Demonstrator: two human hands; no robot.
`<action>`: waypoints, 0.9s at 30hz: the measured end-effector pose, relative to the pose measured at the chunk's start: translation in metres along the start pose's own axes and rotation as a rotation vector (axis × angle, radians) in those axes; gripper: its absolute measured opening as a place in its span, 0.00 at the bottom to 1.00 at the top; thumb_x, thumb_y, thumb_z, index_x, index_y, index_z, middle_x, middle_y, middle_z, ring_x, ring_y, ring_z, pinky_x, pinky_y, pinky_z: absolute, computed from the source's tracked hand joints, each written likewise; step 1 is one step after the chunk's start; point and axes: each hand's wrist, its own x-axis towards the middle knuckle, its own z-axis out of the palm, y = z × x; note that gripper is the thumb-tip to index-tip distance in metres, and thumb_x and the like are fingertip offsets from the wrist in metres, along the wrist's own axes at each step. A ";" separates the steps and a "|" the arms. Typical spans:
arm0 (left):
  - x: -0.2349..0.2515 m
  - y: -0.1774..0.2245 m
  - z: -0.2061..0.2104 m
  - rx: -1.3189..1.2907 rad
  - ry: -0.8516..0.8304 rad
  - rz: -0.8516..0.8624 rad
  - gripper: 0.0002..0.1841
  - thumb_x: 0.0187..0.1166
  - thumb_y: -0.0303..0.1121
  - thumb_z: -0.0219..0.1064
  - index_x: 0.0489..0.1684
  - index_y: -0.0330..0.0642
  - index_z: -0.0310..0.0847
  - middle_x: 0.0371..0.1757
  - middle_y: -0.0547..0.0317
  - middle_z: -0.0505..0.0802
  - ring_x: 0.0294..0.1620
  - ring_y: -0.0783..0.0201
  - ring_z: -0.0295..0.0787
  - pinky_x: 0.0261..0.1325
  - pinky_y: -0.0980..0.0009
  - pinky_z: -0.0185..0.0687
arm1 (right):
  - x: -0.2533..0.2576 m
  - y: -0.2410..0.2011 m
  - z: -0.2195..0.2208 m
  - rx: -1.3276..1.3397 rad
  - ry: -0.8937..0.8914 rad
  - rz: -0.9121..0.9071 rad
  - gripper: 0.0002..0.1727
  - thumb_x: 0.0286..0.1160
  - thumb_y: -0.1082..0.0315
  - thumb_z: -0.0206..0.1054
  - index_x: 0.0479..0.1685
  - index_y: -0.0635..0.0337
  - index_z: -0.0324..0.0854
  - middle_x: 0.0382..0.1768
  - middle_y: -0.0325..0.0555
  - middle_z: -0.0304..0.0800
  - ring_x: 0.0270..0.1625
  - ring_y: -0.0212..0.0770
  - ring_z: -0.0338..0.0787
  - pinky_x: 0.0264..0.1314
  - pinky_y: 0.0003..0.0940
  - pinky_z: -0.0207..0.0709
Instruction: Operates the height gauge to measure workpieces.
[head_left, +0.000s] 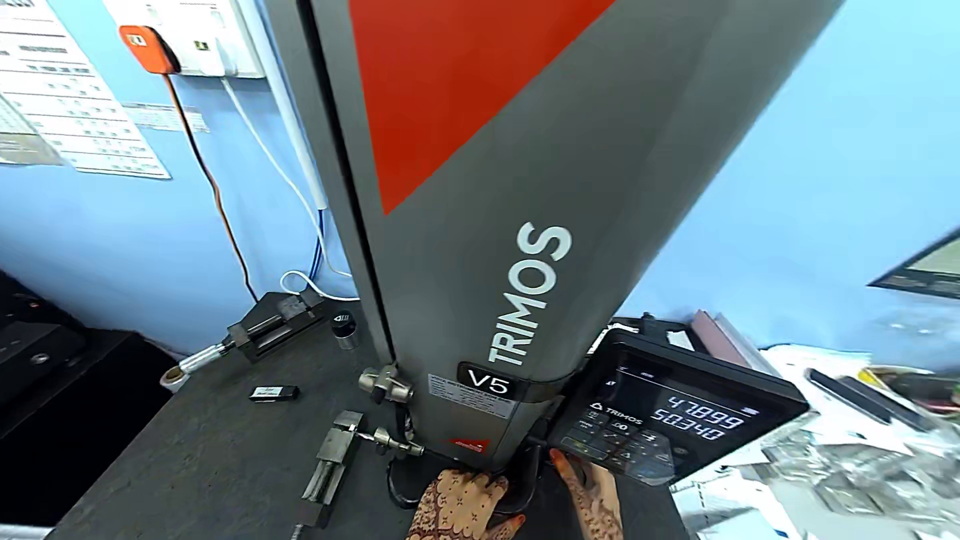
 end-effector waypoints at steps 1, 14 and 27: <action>-0.001 0.000 -0.002 -0.005 0.002 0.007 0.32 0.84 0.63 0.52 0.59 0.45 0.90 0.46 0.48 0.97 0.45 0.46 0.96 0.48 0.45 0.88 | -0.007 -0.010 0.002 0.029 0.066 -0.055 0.39 0.69 0.56 0.75 0.72 0.81 0.73 0.70 0.70 0.82 0.76 0.49 0.81 0.81 0.41 0.70; -0.002 -0.008 0.006 -0.070 0.017 0.068 0.24 0.85 0.55 0.58 0.63 0.49 0.89 0.49 0.47 0.96 0.47 0.45 0.95 0.49 0.43 0.87 | -0.003 -0.030 0.004 0.095 0.100 -0.114 0.46 0.60 0.57 0.82 0.71 0.85 0.68 0.69 0.68 0.80 0.76 0.38 0.78 0.81 0.32 0.68; 0.000 -0.011 0.004 -0.072 -0.023 0.091 0.26 0.88 0.56 0.53 0.64 0.49 0.87 0.49 0.47 0.96 0.48 0.45 0.95 0.49 0.44 0.86 | 0.008 0.011 -0.008 0.173 -0.201 0.061 0.28 0.88 0.62 0.58 0.75 0.79 0.66 0.61 0.60 0.86 0.54 0.35 0.92 0.58 0.35 0.89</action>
